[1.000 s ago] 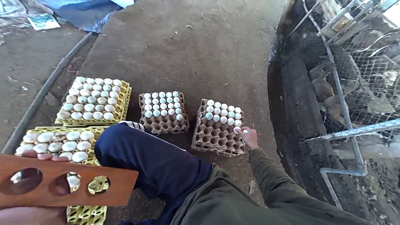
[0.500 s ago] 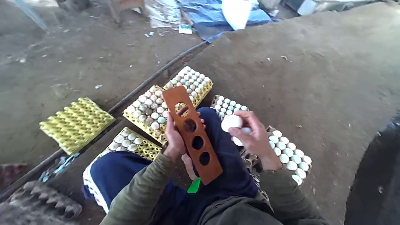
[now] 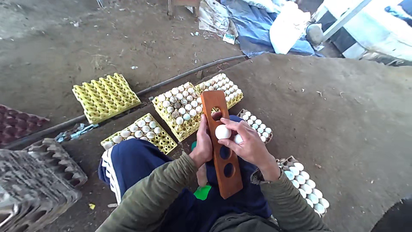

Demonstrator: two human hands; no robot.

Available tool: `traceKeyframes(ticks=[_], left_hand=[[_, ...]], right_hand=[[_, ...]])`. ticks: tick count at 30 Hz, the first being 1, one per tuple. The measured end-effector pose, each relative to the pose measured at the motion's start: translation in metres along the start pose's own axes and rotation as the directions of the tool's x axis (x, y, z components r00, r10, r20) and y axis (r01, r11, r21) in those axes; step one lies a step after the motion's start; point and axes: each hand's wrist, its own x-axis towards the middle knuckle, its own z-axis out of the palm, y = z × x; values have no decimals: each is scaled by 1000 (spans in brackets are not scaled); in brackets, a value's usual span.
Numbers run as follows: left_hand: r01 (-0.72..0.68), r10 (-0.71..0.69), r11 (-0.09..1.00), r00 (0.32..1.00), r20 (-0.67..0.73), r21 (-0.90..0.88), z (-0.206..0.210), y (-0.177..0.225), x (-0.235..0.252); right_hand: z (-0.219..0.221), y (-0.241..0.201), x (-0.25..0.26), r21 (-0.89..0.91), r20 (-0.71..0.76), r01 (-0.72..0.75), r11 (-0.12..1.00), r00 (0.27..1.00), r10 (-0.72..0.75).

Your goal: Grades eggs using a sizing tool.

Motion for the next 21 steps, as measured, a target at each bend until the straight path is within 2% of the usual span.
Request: traceKeyframes(ticks=[6,12,15,17,18,19,21], left_hand=[[-24,22,999,998,60,40,-2,-1,-1],[-66,58,990,996,60,128,2,-2,0],[-73,60,985,994,89,157,2,-3,0],[-76,62,987,993,102,143,2,-3,0],[-79,66,989,992,104,127,0,-3,1],[-80,69,991,992,104,107,0,-3,1],[-72,64,995,992,112,65,1,-2,4]], right_hand=[[-5,-3,-1,-14,-63,23,1000,998,-24],[-7,-5,-5,-101,-39,-24,995,999,20],[-4,-5,-13,-58,-107,-18,998,994,11],[-7,-10,-20,176,-177,-95,980,976,127],[-11,-13,-24,356,-184,-164,920,953,241],[-17,-18,-27,539,-156,-233,809,917,368],[-29,-18,-38,846,-21,-246,472,870,492]])
